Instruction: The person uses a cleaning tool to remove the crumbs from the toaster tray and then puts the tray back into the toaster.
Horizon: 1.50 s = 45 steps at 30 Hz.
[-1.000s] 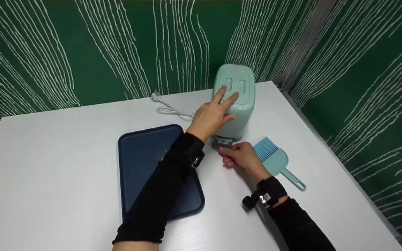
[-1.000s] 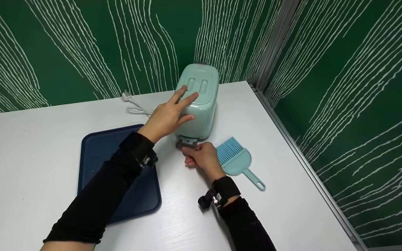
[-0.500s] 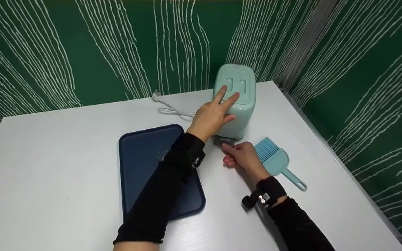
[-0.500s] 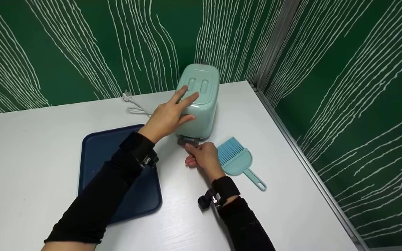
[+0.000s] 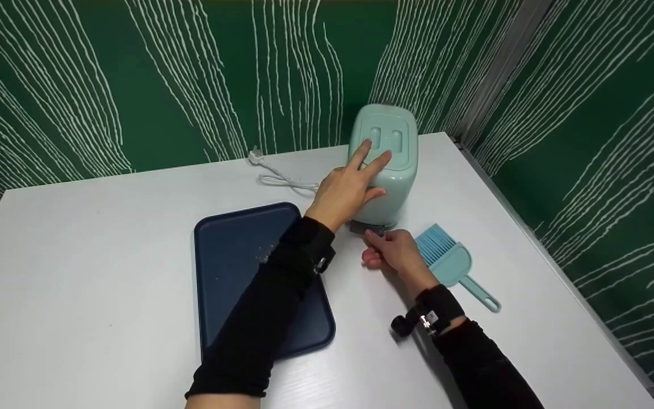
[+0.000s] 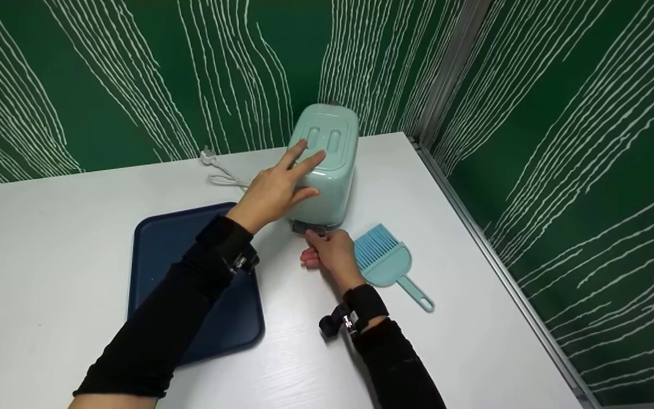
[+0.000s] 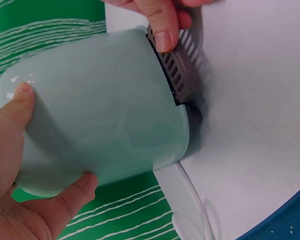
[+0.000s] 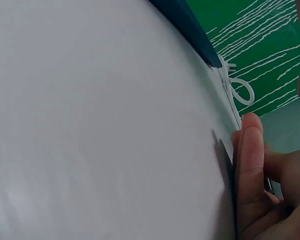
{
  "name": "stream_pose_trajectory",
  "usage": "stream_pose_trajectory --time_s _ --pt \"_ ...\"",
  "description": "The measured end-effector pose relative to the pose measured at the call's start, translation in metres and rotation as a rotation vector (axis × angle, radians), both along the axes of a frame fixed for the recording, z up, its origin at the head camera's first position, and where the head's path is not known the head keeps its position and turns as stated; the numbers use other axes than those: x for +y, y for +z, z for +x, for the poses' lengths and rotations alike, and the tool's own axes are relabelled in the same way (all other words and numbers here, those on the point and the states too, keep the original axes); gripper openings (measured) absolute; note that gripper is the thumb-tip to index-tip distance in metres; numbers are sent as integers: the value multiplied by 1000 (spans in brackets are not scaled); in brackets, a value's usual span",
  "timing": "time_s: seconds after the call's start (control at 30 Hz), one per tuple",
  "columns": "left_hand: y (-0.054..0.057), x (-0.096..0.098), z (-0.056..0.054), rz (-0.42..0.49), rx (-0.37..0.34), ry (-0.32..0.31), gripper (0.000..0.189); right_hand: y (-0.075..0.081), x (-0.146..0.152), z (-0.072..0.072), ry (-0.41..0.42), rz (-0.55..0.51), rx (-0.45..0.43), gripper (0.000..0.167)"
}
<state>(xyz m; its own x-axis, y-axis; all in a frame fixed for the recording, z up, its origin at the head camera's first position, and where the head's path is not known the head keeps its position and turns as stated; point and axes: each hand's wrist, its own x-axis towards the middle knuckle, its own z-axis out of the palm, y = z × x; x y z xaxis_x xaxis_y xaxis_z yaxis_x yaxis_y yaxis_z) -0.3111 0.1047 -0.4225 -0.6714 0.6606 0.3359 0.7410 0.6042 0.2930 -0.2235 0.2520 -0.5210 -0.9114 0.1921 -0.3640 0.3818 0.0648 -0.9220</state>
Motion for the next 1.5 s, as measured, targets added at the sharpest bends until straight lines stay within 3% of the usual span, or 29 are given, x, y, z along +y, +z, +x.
stream_pose_trajectory --time_s 0.43,1.0,1.3,1.5 --pt "0 0 1 7 -7 -6 69 1 -2 2 -19 -164 42 22" --pt "1 0 1 -8 -26 2 69 2 -7 3 -97 -160 40 25" --pt "-1 -1 0 -8 -15 -4 69 2 -6 2 -79 -155 34 26" --pt "1 0 0 -21 -18 0 69 2 -8 -1 -110 -131 46 27"
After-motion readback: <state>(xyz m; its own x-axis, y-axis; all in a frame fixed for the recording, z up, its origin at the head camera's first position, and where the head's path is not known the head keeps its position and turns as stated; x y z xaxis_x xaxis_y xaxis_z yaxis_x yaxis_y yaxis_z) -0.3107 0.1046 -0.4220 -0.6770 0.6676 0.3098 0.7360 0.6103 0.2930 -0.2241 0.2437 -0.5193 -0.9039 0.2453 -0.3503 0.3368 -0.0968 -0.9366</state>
